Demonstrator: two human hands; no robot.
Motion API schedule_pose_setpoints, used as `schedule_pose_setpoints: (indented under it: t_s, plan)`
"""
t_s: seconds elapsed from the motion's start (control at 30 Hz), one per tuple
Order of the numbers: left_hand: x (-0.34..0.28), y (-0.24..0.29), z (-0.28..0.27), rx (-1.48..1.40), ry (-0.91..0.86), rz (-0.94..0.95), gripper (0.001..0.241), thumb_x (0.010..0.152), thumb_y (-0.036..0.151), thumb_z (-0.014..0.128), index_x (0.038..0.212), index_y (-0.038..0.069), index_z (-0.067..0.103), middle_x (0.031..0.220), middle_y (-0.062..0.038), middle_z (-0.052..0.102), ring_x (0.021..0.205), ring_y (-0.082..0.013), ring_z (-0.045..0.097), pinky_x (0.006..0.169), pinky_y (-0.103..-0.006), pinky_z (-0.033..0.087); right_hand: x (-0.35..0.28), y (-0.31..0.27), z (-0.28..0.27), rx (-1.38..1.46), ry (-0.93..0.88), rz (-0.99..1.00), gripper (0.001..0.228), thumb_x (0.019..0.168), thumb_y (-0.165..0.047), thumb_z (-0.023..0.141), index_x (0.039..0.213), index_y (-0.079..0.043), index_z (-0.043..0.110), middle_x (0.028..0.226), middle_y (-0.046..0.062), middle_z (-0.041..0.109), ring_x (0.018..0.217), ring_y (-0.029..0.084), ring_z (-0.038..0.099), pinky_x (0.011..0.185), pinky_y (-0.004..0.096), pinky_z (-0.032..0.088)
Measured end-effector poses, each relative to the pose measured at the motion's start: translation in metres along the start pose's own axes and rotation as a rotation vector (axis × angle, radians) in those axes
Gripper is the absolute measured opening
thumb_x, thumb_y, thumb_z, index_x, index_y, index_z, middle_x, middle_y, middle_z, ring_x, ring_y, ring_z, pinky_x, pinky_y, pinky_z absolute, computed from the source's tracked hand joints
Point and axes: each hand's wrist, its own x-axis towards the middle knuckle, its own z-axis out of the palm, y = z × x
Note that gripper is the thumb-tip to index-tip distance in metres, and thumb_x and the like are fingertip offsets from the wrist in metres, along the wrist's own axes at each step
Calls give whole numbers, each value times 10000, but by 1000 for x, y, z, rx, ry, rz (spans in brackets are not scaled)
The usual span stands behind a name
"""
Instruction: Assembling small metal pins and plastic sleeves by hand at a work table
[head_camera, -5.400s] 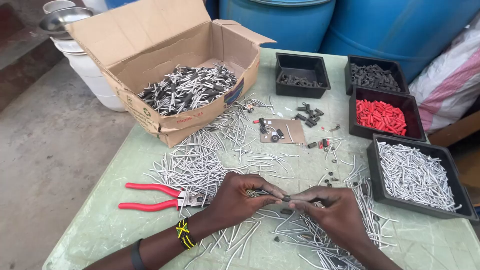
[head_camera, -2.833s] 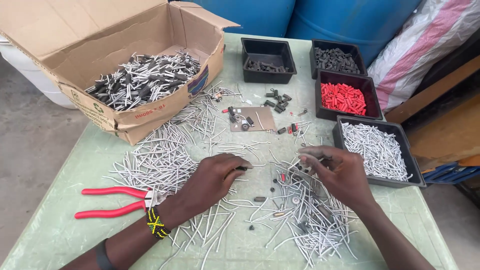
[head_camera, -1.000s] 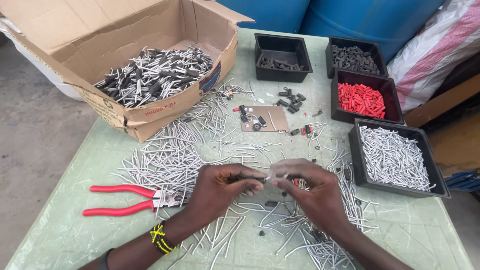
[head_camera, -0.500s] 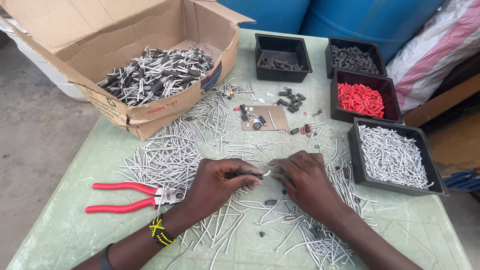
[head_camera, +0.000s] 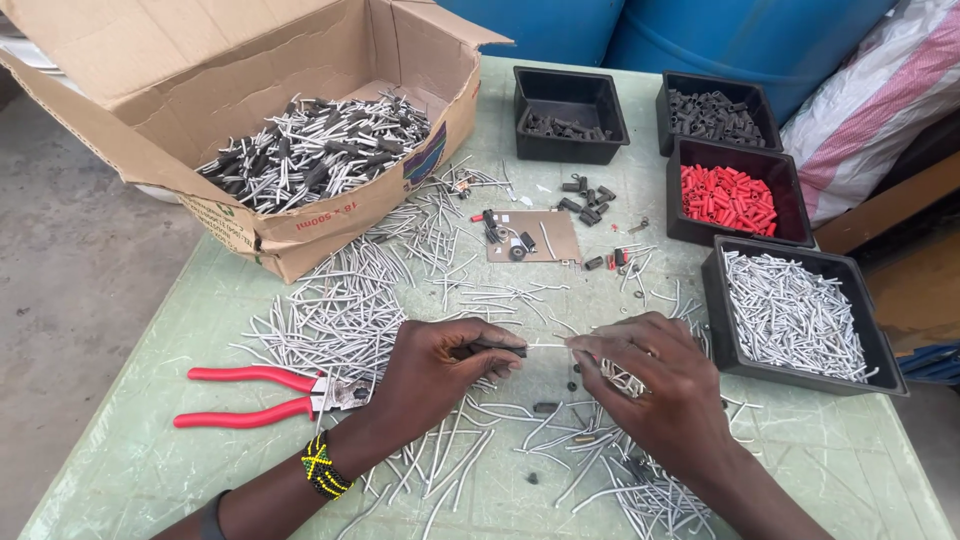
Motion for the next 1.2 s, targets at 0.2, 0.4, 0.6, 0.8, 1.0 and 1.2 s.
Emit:
schedule_pose_setpoints:
  t_s: [0.2,0.4,0.6,0.8,1.0,1.2]
  plan:
    - [0,-2,1,11,0,-5,93,829,61,824,921,49,839,845,-31,830,667,-71,727,666,-188,639,0,-5,-3,28,35,-5,232,842,-115,843,1061,-167,787,954,-11,732,850,170,632,833,309,486]
    - [-6,2,4,173,-63,214,124,856,88,807,979,98,818,887,-9,834,763,-57,767,730,-187,645,2,-15,-1,136,47,-26,190,854,-60,812,1026,-134,781,955,-12,785,805,165,661,787,289,506]
    - [-5,2,-1,267,-141,294,121,908,162,760,1011,118,807,930,21,829,783,-42,752,711,-181,562,7,-29,6,179,140,28,135,832,-129,844,938,-94,769,874,-10,783,726,134,685,710,257,545]
    - [1,6,-7,201,-105,164,106,880,176,786,953,112,828,902,28,834,819,-5,706,743,-183,536,9,-27,19,267,157,134,183,796,-143,880,952,-121,786,898,6,792,769,127,713,770,269,558]
    - [18,1,-29,-40,57,103,135,873,30,794,1007,22,809,819,-157,814,690,-86,718,663,-229,628,28,-13,26,392,-3,332,102,796,-133,856,889,-137,815,784,75,806,749,276,770,710,384,581]
    - [13,0,-20,31,59,70,90,861,98,804,943,75,832,911,-31,828,749,-38,700,706,-173,624,12,-6,56,214,-280,-25,97,858,-237,801,946,-197,815,921,-30,784,889,202,673,801,362,491]
